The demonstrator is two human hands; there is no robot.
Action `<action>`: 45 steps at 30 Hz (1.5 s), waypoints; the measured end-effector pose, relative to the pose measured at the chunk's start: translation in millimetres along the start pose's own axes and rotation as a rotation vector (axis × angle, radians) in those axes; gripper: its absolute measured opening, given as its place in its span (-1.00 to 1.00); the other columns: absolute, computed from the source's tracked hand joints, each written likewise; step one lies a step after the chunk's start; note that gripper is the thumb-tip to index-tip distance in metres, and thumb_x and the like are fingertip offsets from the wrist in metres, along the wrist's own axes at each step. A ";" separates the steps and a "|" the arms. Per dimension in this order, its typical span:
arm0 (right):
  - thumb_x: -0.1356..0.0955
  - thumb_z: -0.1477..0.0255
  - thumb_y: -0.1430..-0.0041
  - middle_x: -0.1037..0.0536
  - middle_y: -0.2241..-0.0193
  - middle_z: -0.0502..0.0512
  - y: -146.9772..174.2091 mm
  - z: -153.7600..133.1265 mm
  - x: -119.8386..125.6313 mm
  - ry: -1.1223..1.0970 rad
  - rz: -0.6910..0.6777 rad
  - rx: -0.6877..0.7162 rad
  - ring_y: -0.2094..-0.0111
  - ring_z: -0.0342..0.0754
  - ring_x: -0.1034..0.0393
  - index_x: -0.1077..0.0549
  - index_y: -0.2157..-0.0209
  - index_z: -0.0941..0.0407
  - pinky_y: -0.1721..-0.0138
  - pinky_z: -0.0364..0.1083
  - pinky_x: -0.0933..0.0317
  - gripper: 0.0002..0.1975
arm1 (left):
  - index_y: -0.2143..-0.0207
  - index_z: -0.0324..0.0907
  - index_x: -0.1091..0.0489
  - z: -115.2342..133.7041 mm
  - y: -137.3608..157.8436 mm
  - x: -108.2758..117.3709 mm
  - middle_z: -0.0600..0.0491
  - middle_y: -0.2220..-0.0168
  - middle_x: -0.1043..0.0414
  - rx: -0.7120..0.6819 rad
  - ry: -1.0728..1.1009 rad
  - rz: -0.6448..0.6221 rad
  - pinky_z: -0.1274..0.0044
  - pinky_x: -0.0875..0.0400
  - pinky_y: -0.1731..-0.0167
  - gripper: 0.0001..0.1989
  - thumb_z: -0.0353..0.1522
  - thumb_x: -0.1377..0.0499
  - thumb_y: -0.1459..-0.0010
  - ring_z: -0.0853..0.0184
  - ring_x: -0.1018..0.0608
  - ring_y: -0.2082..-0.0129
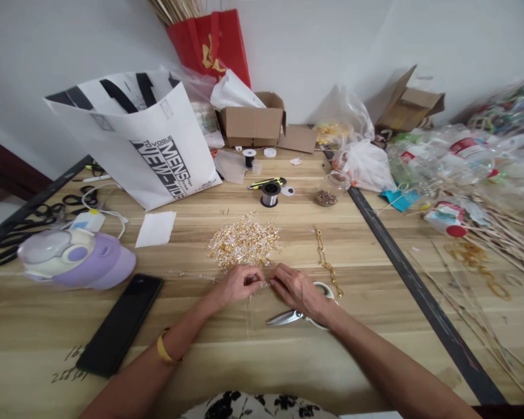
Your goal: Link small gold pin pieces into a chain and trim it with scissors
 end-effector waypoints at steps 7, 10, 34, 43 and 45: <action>-0.21 0.51 -0.25 -0.39 0.42 0.03 -3.2 1.8 3.9 -0.095 0.010 -0.039 0.43 -0.13 -0.29 -0.30 0.34 0.12 0.41 -0.18 -0.11 -0.91 | 0.48 -0.26 -0.39 0.4 0.0 0.7 0.16 0.64 -0.25 -0.011 -0.013 0.005 0.66 -0.12 0.59 -0.89 -0.41 -0.12 -0.05 0.50 -0.26 0.61; -0.22 0.53 -0.23 -0.39 0.43 0.02 -4.7 3.4 6.4 -0.164 0.008 -0.078 0.43 -0.14 -0.29 -0.31 0.35 0.13 0.40 -0.19 -0.11 -0.91 | 0.50 -0.26 -0.38 0.5 0.2 0.9 0.17 0.64 -0.23 -0.002 -0.010 0.007 0.67 -0.11 0.60 -0.89 -0.42 -0.12 -0.05 0.50 -0.25 0.62; -0.24 0.48 -0.19 -0.44 0.49 -0.01 -10.9 17.0 25.6 -0.256 -0.023 -0.232 0.50 -0.19 -0.26 -0.39 0.34 0.15 0.48 -0.22 -0.11 -0.89 | 0.46 -0.28 -0.41 -0.2 2.5 1.3 0.12 0.60 -0.31 -0.009 0.015 -0.007 0.66 -0.15 0.56 -0.87 -0.40 -0.11 -0.06 0.48 -0.31 0.60; -0.24 0.48 -0.22 -0.46 0.30 0.08 -75.0 55.1 52.9 0.217 0.038 -0.162 0.37 -0.14 -0.36 -0.41 0.28 0.14 0.38 -0.20 -0.10 -0.88 | 0.48 -0.27 -0.43 -0.1 3.4 2.0 0.14 0.61 -0.31 -0.031 -0.027 0.001 0.66 -0.15 0.57 -0.86 -0.38 -0.13 -0.05 0.48 -0.29 0.60; -0.21 0.47 -0.25 -0.44 0.25 0.10 -91.0 56.7 51.0 0.323 -0.023 -0.167 0.32 -0.12 -0.37 -0.41 0.23 0.13 0.35 -0.19 -0.09 -0.84 | 0.48 -0.27 -0.43 0.7 3.9 2.6 0.13 0.60 -0.33 -0.037 -0.031 0.005 0.66 -0.15 0.56 -0.87 -0.39 -0.14 -0.04 0.48 -0.31 0.59</action>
Point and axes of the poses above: each hand's wrist, its own y-axis away from the middle knuckle, its own x-axis out of the back of the hand, z = x × y, the point moved 8 cm from there along -y, towards the middle knuckle
